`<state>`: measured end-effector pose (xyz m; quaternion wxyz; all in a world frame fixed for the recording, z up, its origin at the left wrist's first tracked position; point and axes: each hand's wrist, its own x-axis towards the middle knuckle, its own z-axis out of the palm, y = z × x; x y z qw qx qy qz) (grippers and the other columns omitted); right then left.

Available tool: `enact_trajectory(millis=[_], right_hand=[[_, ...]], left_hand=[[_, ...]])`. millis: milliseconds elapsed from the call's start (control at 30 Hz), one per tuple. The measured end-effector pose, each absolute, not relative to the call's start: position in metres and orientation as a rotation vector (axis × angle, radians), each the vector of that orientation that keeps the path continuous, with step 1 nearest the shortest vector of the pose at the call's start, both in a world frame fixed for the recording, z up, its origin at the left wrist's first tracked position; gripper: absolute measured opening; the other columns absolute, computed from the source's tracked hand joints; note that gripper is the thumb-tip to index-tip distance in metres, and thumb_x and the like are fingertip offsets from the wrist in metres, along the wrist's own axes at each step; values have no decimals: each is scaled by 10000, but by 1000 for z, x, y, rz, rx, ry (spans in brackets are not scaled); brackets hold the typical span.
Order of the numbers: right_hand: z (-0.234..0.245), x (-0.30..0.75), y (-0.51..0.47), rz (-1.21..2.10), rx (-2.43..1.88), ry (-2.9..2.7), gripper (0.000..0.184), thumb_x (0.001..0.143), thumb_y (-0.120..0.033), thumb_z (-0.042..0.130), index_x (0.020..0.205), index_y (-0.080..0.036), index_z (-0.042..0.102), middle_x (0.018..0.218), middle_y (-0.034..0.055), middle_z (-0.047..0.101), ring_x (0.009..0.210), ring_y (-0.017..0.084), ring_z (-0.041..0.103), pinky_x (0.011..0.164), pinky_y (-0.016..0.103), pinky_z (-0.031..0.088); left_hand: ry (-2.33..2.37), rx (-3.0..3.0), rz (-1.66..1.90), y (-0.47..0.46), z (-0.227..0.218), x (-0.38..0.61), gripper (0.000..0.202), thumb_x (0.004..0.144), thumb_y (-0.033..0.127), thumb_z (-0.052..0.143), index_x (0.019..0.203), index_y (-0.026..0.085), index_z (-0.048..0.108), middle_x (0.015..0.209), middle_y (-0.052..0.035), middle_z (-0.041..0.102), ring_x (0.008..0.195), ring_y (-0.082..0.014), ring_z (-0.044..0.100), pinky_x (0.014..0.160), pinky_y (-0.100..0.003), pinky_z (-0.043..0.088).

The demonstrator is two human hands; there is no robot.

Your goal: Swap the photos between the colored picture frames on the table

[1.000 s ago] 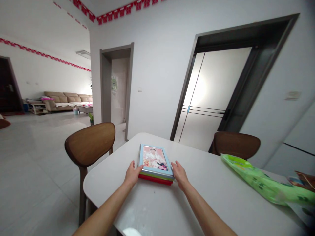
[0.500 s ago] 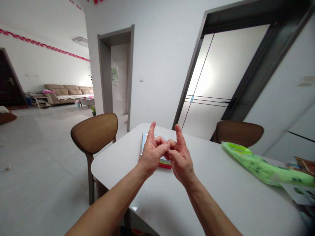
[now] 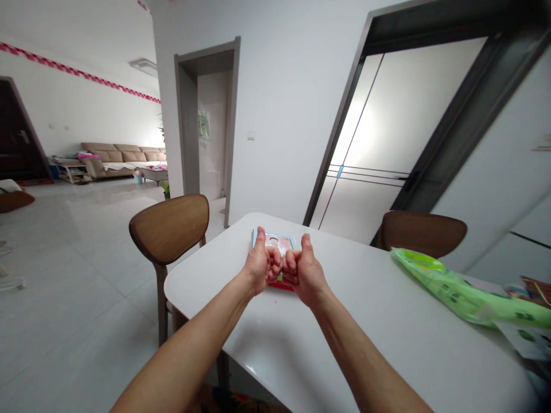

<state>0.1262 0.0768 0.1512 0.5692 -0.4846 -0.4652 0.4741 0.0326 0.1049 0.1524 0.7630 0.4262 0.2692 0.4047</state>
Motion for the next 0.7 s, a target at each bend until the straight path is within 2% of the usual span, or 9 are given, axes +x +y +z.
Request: enact_trajectory(millis=[67, 133, 200, 267, 367, 433, 500, 600, 700], right_hand=[[147, 124, 81, 897, -1340, -1288, 572, 722, -641, -11, 416, -213, 211, 332, -77, 203, 277, 54, 176, 310, 207, 197], [138, 124, 88, 719, -1463, -1406, 556, 745, -589, -54, 437, -218, 221, 347, -64, 244, 301, 73, 240, 345, 222, 255], [126, 128, 97, 605, -1516, -1458, 534, 772, -566, 61, 448, -212, 296, 391, -38, 342, 374, 96, 351, 417, 239, 310], [112, 135, 107, 455, -1571, -1530, 432, 754, -522, 297, 504, -194, 424, 518, 3, 473, 540, 134, 463, 533, 262, 348], [93, 148, 114, 261, -1629, -1673, 166, 608, -322, 588, 701, -186, 567, 768, 49, 562, 807, 202, 480, 693, 307, 331], [84, 153, 113, 179, -1644, -1773, 214, 573, -198, 607, 786, -197, 594, 835, 58, 565, 879, 220, 460, 747, 330, 308], [79, 154, 107, 129, -1635, -1867, 236, 584, -142, 581, 810, -206, 604, 838, 56, 565, 885, 215, 459, 769, 337, 300], [77, 150, 89, 105, -1594, -1984, 241, 599, -147, 570, 825, -223, 606, 829, 42, 568, 857, 199, 475, 773, 329, 320], [78, 154, 68, 108, -1563, -2002, 241, 637, -237, 564, 875, -216, 591, 895, 52, 570, 895, 200, 482, 799, 334, 346]], left_hand=[[628, 924, 868, 106, 151, 32, 709, 731, 710, 102, 375, 160, 375, 259, 31, 340, 220, -33, 214, 308, -171, 99], [685, 916, 867, 108, 146, 31, 709, 716, 723, 108, 380, 158, 372, 265, 34, 343, 225, -30, 225, 309, -168, 107], [759, 902, 872, 111, 134, 31, 701, 711, 727, 128, 398, 154, 383, 283, 44, 344, 235, -28, 241, 307, -163, 120], [843, 877, 877, 113, 117, 30, 671, 746, 690, 179, 464, 140, 440, 346, 49, 388, 263, -32, 290, 307, -158, 181], [942, 830, 866, 113, 85, 28, 400, 848, 469, 372, 784, 115, 546, 665, 3, 556, 485, -80, 507, 455, -211, 417], [974, 802, 861, 113, 66, 29, 236, 852, 320, 457, 991, 135, 504, 926, -39, 553, 733, -141, 563, 634, -311, 476], [976, 788, 889, 111, 53, 31, 247, 844, 280, 477, 1054, 149, 477, 1033, -57, 519, 846, -177, 548, 708, -363, 467], [936, 810, 1012, 105, 45, 38, 238, 850, 285, 463, 1038, 141, 487, 999, -55, 540, 818, -166, 559, 693, -343, 471], [894, 879, 1153, 87, 52, 44, 250, 823, 285, 478, 1009, 122, 516, 884, -48, 600, 754, -165, 582, 637, -278, 472]])
